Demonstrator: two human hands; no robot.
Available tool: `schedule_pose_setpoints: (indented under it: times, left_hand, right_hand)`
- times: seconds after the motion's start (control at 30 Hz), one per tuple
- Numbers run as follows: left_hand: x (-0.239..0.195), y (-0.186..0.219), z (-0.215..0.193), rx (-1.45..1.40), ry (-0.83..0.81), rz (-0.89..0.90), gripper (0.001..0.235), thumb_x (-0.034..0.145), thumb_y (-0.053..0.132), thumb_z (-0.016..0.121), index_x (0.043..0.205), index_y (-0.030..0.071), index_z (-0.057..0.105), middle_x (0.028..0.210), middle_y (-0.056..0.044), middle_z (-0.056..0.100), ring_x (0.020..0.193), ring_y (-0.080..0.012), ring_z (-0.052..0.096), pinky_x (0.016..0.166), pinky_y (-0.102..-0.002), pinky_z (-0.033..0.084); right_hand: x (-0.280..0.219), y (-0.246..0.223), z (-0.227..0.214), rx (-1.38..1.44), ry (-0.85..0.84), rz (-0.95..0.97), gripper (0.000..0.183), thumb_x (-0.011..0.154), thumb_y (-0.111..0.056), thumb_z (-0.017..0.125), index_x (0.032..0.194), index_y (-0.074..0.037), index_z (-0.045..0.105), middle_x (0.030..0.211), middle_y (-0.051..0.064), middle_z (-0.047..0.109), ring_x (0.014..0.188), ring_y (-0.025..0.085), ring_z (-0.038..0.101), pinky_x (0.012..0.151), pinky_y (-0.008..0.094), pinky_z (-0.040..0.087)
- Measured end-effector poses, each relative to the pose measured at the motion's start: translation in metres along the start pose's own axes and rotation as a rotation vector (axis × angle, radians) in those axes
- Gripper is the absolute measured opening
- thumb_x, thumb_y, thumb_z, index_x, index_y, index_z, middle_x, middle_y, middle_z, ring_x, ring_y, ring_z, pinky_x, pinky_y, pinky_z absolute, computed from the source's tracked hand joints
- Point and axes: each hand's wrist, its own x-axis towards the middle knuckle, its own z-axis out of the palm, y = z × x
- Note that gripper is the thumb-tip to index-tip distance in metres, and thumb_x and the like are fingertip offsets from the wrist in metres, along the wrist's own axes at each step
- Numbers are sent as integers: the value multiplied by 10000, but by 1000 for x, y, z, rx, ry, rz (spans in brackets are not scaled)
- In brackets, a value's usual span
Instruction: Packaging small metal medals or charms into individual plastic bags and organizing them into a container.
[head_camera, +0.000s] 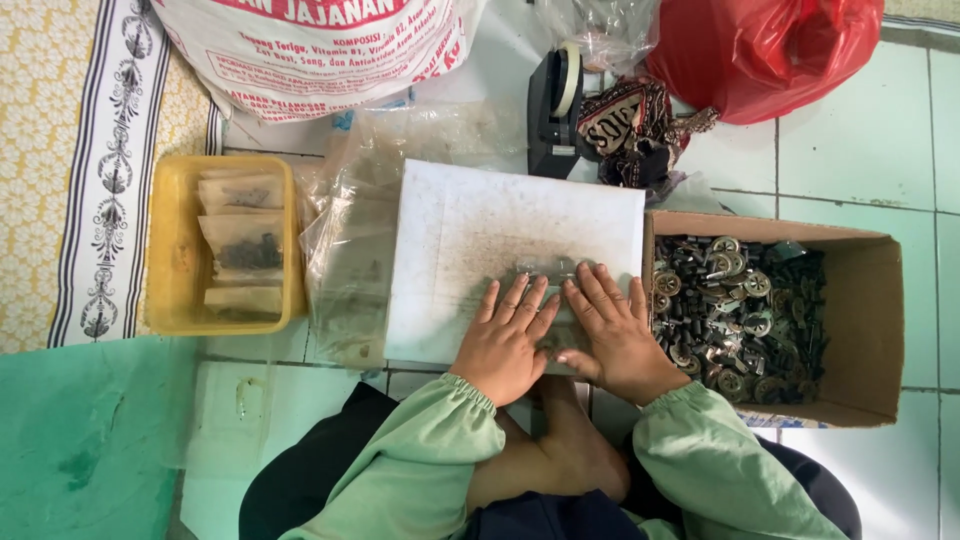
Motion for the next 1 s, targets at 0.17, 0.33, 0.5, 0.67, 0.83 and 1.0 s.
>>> schedule_pose_setpoints:
  times: [0.17, 0.33, 0.5, 0.67, 0.83, 1.0]
  left_hand:
    - [4, -3, -3, -62, 20, 25, 698, 997, 375, 468, 1614, 122, 264, 1705, -173, 148, 1564, -393, 116, 1243, -627, 15]
    - [7, -5, -1, -130, -71, 15, 700, 1001, 399, 439, 1617, 121, 260, 1708, -162, 144, 1575, -387, 45, 1242, -623, -57]
    - [6, -6, 9, 7, 97, 13, 676, 1007, 472, 335, 1614, 181, 273, 1713, -94, 176, 1591, -324, 99, 1282, -576, 6]
    - [8, -8, 14, -4, 45, 4, 676, 1015, 493, 268, 1619, 194, 212, 1713, -81, 131, 1591, -312, 58, 1281, -573, -40]
    - [9, -7, 13, 7, 20, 4, 678, 1017, 497, 233, 1620, 192, 181, 1712, -81, 111, 1591, -312, 37, 1280, -575, -60]
    - [8, -6, 14, 3, 25, -7, 670, 1015, 484, 238, 1617, 194, 191, 1712, -72, 111, 1590, -302, 39, 1278, -567, -59]
  right_hand:
    - [77, 90, -3, 343, 449, 116, 519, 996, -477, 601, 1454, -234, 576, 1392, 41, 562, 1347, 287, 483, 1139, 525, 325]
    - [179, 111, -59, 461, 498, 354, 206, 1000, -265, 722, 1198, -222, 757, 1106, -24, 700, 1052, 193, 665, 930, 387, 537]
    - [244, 102, -78, 540, -74, 710, 341, 1018, -408, 561, 1140, -132, 719, 1265, 68, 691, 1131, 283, 625, 952, 447, 492]
    - [258, 92, -73, 690, -64, 832, 167, 999, -325, 668, 1012, -166, 716, 1079, 13, 678, 965, 183, 598, 833, 372, 502]
    - [250, 88, -78, 791, -4, 850, 135, 1008, -245, 677, 900, -164, 687, 1000, -8, 679, 894, 143, 586, 821, 340, 484]
    - [248, 86, -83, 810, 78, 854, 197, 1013, -242, 649, 829, -176, 671, 947, -22, 692, 791, 120, 559, 779, 336, 505]
